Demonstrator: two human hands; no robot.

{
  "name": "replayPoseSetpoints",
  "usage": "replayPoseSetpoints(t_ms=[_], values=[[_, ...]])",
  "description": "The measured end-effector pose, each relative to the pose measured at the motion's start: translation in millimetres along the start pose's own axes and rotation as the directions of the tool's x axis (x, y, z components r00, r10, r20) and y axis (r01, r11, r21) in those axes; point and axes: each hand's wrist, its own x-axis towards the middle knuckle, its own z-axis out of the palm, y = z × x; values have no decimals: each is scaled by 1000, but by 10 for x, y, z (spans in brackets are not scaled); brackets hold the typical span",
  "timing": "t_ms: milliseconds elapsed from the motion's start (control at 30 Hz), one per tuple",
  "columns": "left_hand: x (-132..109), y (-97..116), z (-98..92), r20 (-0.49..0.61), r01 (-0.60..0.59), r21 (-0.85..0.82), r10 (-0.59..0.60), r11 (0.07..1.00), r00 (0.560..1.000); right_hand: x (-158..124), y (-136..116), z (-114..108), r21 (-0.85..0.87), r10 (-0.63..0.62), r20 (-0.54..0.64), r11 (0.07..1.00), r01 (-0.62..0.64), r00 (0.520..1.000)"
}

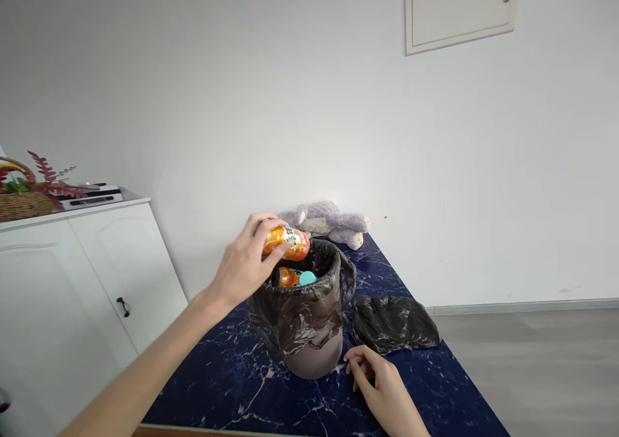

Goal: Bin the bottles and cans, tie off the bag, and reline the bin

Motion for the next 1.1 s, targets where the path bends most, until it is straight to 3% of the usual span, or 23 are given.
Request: replayPoseSetpoints(t_ms=[100,267,367,433,533,633,700,767,833,933,1100], values=[[-75,-28,89,150,87,-125,-68,988,986,-1,-26,-8,13,2,-1,1000,-2,1000],[-237,-211,-33,133,246,-184,-224,952,966,-7,-51,-22,19,6,0,1000,-6,1000],[-415,-443,-43,158,408,-200,-381,891,911,-8,-43,-16,11,20,5,1000,-20,1000],[-604,-629,27,229,573,-243,-528,782,818,0,-30,-4,33,19,7,999,-20,1000],[-986,-856,213,447,835,-308,-705,456,550,47,-43,-9,211,36,-5,977,-34,999],[-1363,-934,405,709,937,-324,-623,128,330,162,-157,-106,526,169,12,837,-150,986],[-1499,-916,490,854,919,-364,-447,-151,265,289,-301,-237,693,262,58,684,-228,963],[-1487,-873,521,906,815,-403,-307,-416,291,454,-483,-403,793,314,107,546,-272,943],[-1338,-828,500,885,701,-464,-311,-542,345,635,-690,-575,830,304,175,466,-307,936],[-993,-774,402,818,614,-574,-415,-542,398,889,-1008,-802,845,214,214,450,-291,953],[-524,-707,229,675,559,-726,-567,-400,472,1206,-1421,-1087,807,183,15,578,-120,983]])
